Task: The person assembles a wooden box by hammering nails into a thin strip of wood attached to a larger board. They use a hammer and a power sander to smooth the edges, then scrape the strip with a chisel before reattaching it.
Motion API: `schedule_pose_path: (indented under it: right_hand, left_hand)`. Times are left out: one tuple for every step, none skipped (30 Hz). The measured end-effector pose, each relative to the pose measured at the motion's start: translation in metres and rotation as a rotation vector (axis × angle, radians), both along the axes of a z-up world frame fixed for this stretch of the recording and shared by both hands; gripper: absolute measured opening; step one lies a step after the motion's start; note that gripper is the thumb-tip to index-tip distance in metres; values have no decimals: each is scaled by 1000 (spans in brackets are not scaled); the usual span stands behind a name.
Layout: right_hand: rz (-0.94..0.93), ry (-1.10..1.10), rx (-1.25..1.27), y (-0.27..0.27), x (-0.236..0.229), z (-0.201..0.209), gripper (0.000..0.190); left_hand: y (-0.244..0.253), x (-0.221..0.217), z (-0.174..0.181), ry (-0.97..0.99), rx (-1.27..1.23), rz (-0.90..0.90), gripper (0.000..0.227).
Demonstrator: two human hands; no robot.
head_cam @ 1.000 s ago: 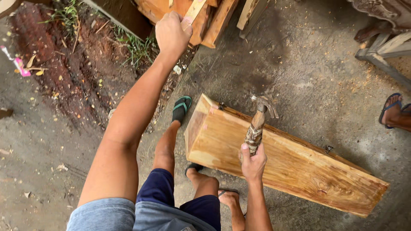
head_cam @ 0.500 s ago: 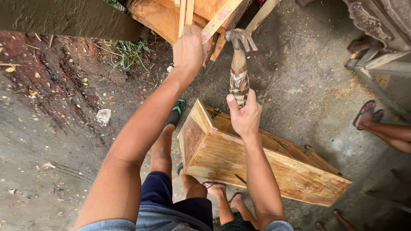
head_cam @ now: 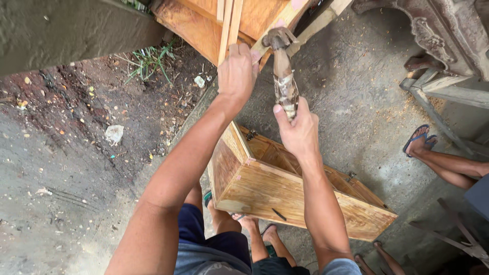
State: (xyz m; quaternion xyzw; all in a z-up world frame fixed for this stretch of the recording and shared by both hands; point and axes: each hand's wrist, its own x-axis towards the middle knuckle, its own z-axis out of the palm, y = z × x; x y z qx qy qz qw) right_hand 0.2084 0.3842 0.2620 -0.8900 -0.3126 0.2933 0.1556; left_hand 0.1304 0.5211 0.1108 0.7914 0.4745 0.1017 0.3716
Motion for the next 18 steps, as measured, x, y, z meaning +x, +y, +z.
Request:
schedule_pose_path:
  right_hand:
    - [7, 2, 58, 0, 2, 2, 35]
    - [14, 3, 115, 0, 3, 3, 34]
    - [7, -3, 136, -2, 2, 3, 34]
    - [-1, -8, 157, -5, 1, 4, 33]
    - [-8, -15, 179, -5, 1, 5, 33]
    - [20, -15, 105, -5, 1, 6, 33]
    - [47, -23, 50, -1, 2, 5, 32]
    - [75, -31, -5, 3, 3, 3, 32]
    - [63, -31, 54, 5, 3, 3, 32]
    - [52, -30, 113, 8, 3, 2, 32]
    - [39, -30, 164, 4, 1, 2, 32]
    - [50, -26, 80, 1, -1, 3, 33]
    - [59, -25, 4, 0, -2, 2, 35]
    - [68, -23, -72, -1, -3, 3, 36]
    - [56, -21, -51, 2, -3, 1, 36]
    - [44, -19, -30, 4, -2, -1, 35]
    - [31, -7, -24, 6, -1, -4, 35]
    - [22, -17, 34, 9, 0, -8, 35]
  left_hand:
    - [0, 0, 0, 14, -22, 2, 37]
    - [-1, 1, -1, 9, -25, 4, 37]
    - [-3, -1, -2, 4, -30, 6, 36]
    - [-6, -2, -2, -2, -34, 7, 36]
    - [-7, -2, -2, -5, -23, 15, 36]
    - [-8, -2, -1, -8, -13, 22, 35]
    - [-2, 0, 0, -19, 17, 29, 34]
    - [4, 3, 0, -17, 7, 26, 35]
    - [4, 2, 0, -5, -21, 26, 35]
    - [5, 1, -1, 7, -50, 25, 35]
    - [-1, -1, -1, 2, -54, 21, 35]
    - [-7, -2, 0, -3, -59, 17, 35]
    - [-7, -3, 0, -10, -56, 10, 35]
    - [-10, -5, 2, -15, -55, 14, 36]
    - [-5, -4, 2, -29, -31, 20, 37]
    - [0, -2, 3, -43, -8, 26, 38]
    - [4, -1, 2, -46, -3, 27, 38]
    - [7, 1, 0, -49, 2, 28, 38]
